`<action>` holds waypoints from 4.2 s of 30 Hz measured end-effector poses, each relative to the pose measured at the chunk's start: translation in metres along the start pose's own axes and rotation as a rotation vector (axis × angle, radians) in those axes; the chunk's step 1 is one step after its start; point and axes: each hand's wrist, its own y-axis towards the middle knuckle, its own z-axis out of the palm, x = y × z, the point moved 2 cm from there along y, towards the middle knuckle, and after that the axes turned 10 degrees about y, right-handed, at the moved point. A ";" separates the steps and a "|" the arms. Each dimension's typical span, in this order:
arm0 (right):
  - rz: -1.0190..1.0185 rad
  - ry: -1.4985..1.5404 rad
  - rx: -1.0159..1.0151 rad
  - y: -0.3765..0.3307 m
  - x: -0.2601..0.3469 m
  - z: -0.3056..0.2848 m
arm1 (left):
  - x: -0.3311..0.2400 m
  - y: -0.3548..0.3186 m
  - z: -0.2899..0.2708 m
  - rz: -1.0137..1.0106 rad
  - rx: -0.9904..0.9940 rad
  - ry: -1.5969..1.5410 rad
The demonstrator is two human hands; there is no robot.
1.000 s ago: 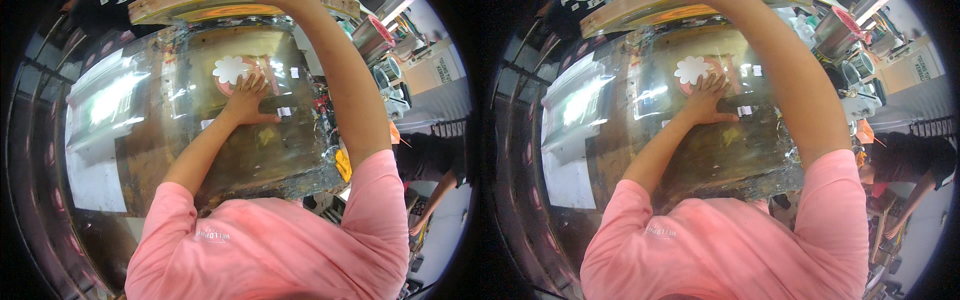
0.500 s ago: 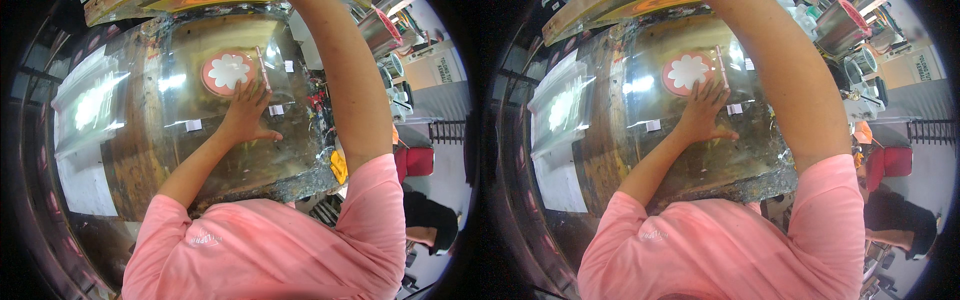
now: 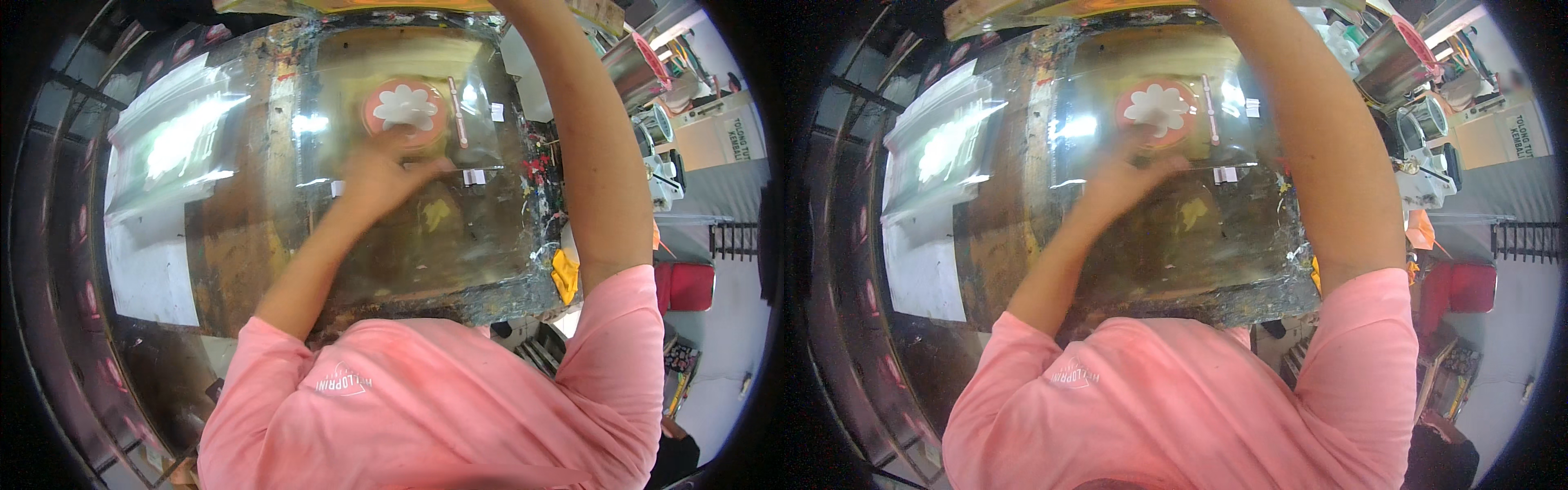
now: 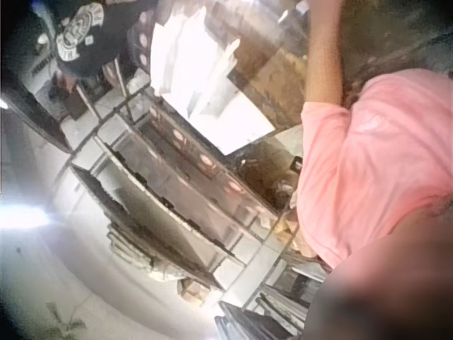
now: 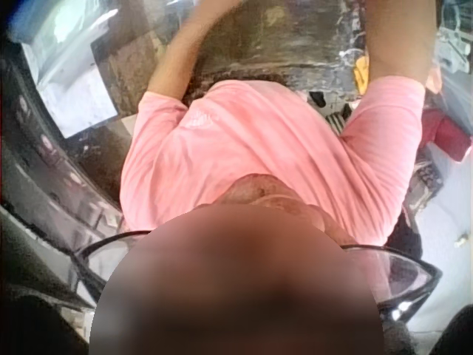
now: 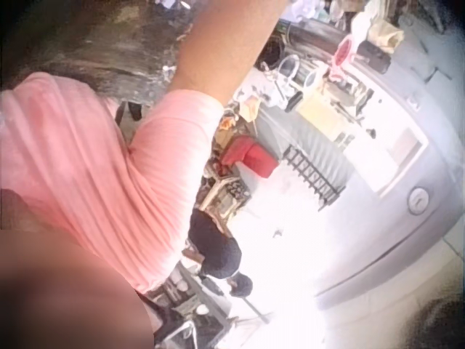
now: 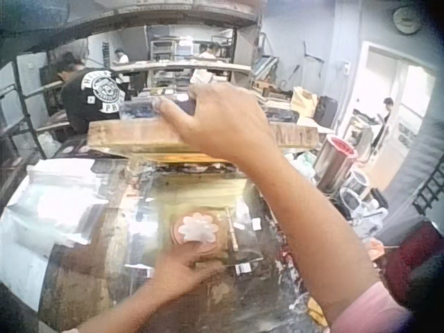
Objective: The person repeatedly places white sheets under a screen printing frame, uses a squeegee to pull pink ink across the mesh, and lifts the frame to reveal a flower design. The printed sheets are stacked to the left throughout the clip.
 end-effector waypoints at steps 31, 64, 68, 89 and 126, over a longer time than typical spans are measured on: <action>0.000 0.076 0.469 -0.181 -0.078 0.221 | 0.093 -0.104 -0.013 -0.344 -0.214 0.237; -0.170 0.068 -0.078 -0.042 0.018 0.007 | 0.031 -0.056 -0.071 -0.190 -0.403 0.158; -0.042 0.138 0.027 -0.019 0.006 0.007 | 0.053 -0.096 0.000 -0.410 -0.013 0.782; 0.018 0.129 -0.004 0.005 0.019 -0.007 | 0.192 -0.078 -0.257 -0.438 -0.869 -0.112; -0.078 0.046 -0.051 -0.032 0.016 0.003 | 0.195 -0.105 -0.255 -0.399 -0.346 0.212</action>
